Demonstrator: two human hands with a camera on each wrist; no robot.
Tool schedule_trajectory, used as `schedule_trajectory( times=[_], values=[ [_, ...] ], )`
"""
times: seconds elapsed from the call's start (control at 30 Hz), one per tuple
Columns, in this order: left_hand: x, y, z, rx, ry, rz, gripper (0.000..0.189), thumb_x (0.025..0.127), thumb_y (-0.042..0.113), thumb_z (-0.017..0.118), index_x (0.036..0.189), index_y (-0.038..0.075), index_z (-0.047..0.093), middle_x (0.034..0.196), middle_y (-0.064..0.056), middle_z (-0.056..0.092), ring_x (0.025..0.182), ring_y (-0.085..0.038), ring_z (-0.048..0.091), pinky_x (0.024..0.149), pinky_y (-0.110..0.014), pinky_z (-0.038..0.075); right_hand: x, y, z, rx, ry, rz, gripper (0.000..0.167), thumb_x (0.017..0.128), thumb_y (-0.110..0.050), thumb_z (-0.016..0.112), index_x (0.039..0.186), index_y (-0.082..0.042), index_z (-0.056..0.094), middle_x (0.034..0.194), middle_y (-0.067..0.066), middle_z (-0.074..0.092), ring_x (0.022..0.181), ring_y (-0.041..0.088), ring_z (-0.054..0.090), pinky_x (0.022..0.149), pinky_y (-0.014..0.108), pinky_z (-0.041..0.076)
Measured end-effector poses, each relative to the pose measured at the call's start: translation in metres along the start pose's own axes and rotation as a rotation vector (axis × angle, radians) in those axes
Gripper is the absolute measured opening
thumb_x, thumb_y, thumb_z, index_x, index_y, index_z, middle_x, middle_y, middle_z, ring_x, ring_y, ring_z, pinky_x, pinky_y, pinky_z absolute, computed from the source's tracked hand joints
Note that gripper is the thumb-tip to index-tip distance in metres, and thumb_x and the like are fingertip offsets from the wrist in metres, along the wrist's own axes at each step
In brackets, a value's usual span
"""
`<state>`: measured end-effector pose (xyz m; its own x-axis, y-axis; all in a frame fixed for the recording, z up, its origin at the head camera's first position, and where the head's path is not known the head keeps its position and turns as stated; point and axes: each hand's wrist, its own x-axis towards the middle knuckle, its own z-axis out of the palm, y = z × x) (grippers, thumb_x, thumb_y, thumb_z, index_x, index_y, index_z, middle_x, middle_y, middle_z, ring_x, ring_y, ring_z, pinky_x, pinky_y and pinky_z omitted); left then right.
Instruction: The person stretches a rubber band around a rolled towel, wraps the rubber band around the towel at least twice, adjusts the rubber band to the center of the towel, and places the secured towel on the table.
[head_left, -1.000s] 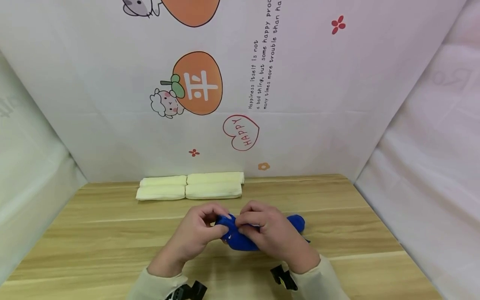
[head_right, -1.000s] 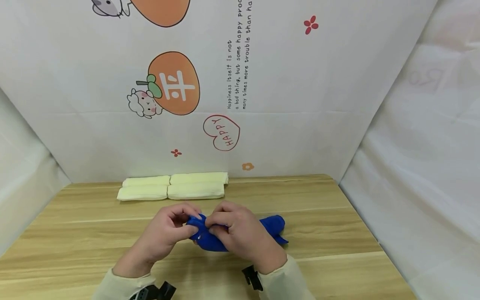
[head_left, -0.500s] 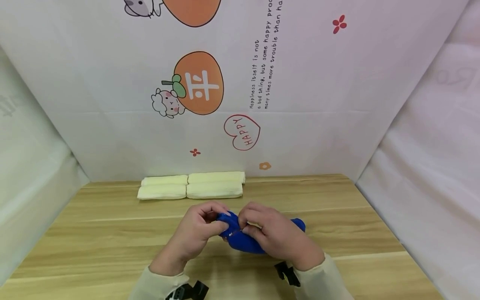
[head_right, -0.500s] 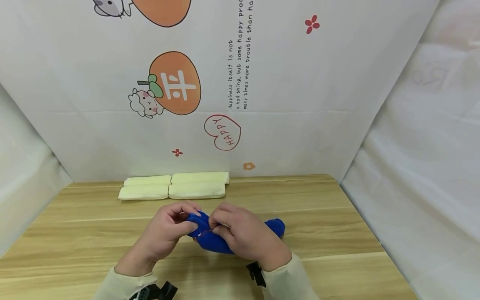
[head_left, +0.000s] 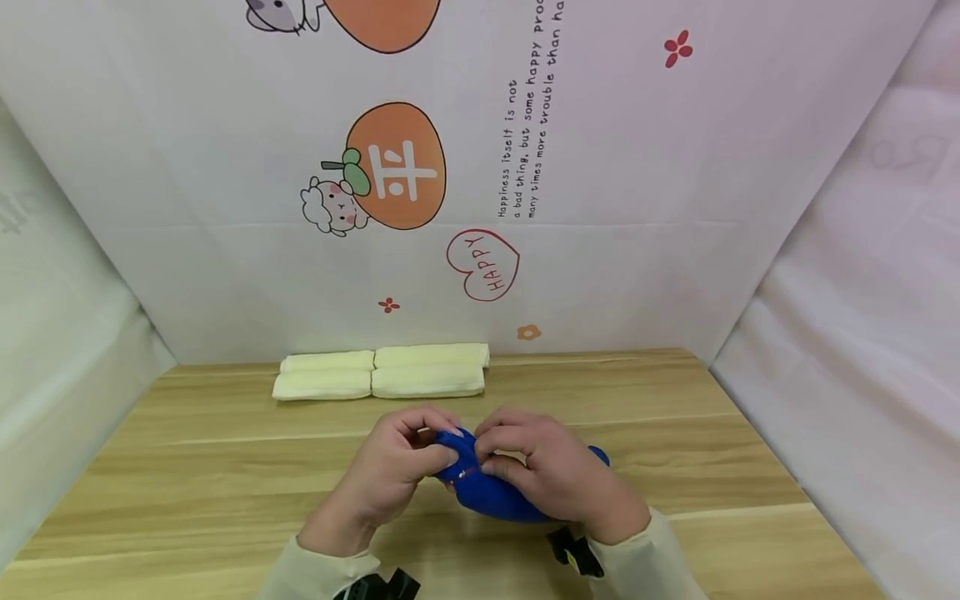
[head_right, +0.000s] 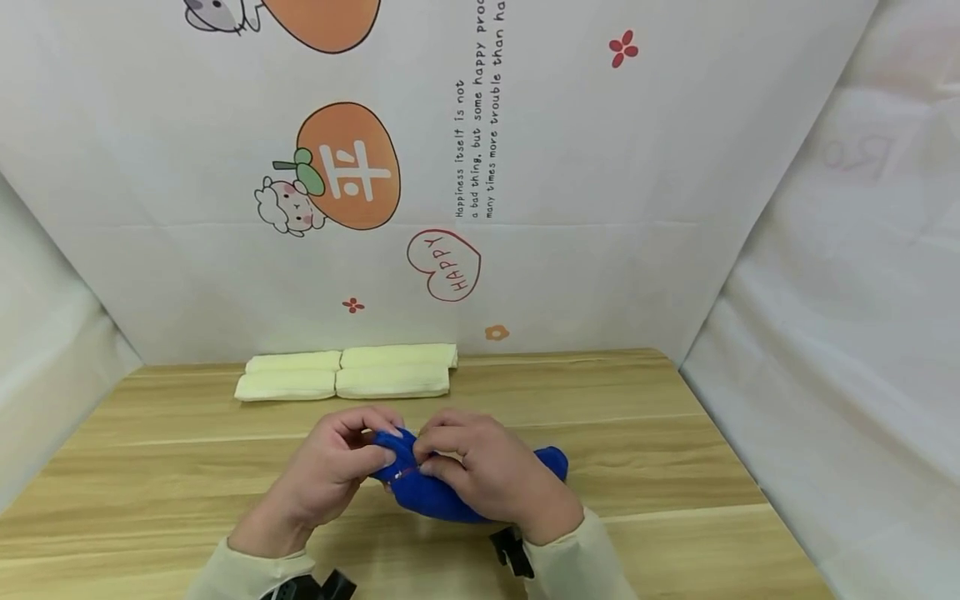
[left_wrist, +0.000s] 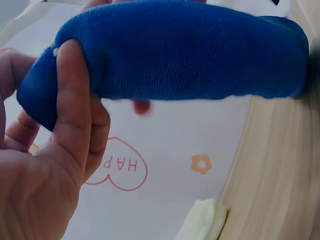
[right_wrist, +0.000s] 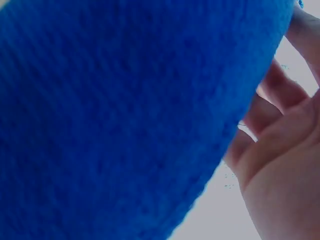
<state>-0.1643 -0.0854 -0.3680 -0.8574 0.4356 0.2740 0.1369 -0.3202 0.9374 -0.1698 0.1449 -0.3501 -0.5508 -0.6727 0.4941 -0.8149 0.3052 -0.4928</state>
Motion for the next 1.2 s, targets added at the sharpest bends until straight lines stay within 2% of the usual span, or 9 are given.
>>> schedule_trajectory(
  times=[0.13,0.27,0.47,0.6,0.77,1.0,1.2],
  values=[
    [0.000,0.000,0.004,0.031,0.057,-0.023,0.009,0.084,-0.008,0.066,0.092,-0.004,0.069,0.109,-0.016,0.058,0.087,-0.023,0.061,0.068,-0.031,0.058,-0.002,0.000,-0.003,0.027,-0.101,0.097,0.013,0.101,-0.015,0.061,0.094,-0.026,0.058,0.094,-0.014,0.060,0.087,0.007,0.058,0.078,0.029,0.052],
    [0.000,0.002,0.005,0.055,0.091,-0.037,0.018,0.083,-0.008,0.067,0.097,-0.018,0.061,0.110,-0.015,0.059,0.088,-0.022,0.061,0.070,-0.031,0.058,-0.004,0.000,-0.006,0.042,-0.174,0.179,0.010,0.104,-0.025,0.055,0.094,-0.028,0.052,0.086,-0.014,0.055,0.078,0.008,0.055,0.069,0.029,0.047],
    [0.001,0.002,0.002,0.096,0.094,-0.033,0.020,0.083,-0.007,0.068,0.097,-0.019,0.061,0.109,-0.016,0.061,0.087,-0.022,0.062,0.070,-0.032,0.058,-0.005,0.000,-0.011,0.080,-0.246,0.263,0.011,0.105,-0.031,0.051,0.094,-0.030,0.051,0.085,-0.013,0.057,0.077,0.009,0.056,0.070,0.029,0.047],
    [0.001,0.002,-0.003,0.074,0.102,-0.034,0.018,0.084,-0.009,0.066,0.097,-0.019,0.060,0.110,-0.018,0.059,0.086,-0.025,0.063,0.066,-0.035,0.059,-0.007,0.001,-0.014,0.072,-0.264,0.267,0.012,0.106,-0.027,0.051,0.095,-0.031,0.054,0.086,-0.013,0.058,0.077,0.009,0.056,0.070,0.029,0.048],
    [0.000,0.007,-0.008,0.062,0.121,-0.037,0.020,0.084,-0.010,0.066,0.099,-0.020,0.060,0.110,-0.020,0.057,0.082,-0.026,0.063,0.063,-0.036,0.060,-0.008,0.005,-0.014,0.023,-0.242,0.236,0.012,0.105,-0.023,0.052,0.097,-0.031,0.057,0.089,-0.015,0.060,0.079,0.007,0.058,0.072,0.028,0.050],
    [0.000,0.014,-0.015,0.110,0.206,-0.070,0.017,0.084,-0.009,0.068,0.098,-0.017,0.064,0.107,-0.021,0.061,0.074,-0.025,0.064,0.063,-0.035,0.059,-0.009,0.007,-0.014,-0.013,-0.226,0.217,0.013,0.104,-0.020,0.054,0.096,-0.030,0.059,0.088,-0.016,0.061,0.077,0.006,0.058,0.071,0.027,0.051],
    [0.000,0.018,-0.020,0.141,0.264,-0.095,0.016,0.085,-0.007,0.069,0.098,-0.015,0.066,0.098,-0.020,0.062,0.070,-0.024,0.063,0.064,-0.034,0.058,-0.010,0.008,-0.015,-0.038,-0.214,0.176,0.016,0.103,-0.014,0.056,0.094,-0.027,0.060,0.089,-0.017,0.060,0.079,0.004,0.057,0.072,0.025,0.051]
  ],
)
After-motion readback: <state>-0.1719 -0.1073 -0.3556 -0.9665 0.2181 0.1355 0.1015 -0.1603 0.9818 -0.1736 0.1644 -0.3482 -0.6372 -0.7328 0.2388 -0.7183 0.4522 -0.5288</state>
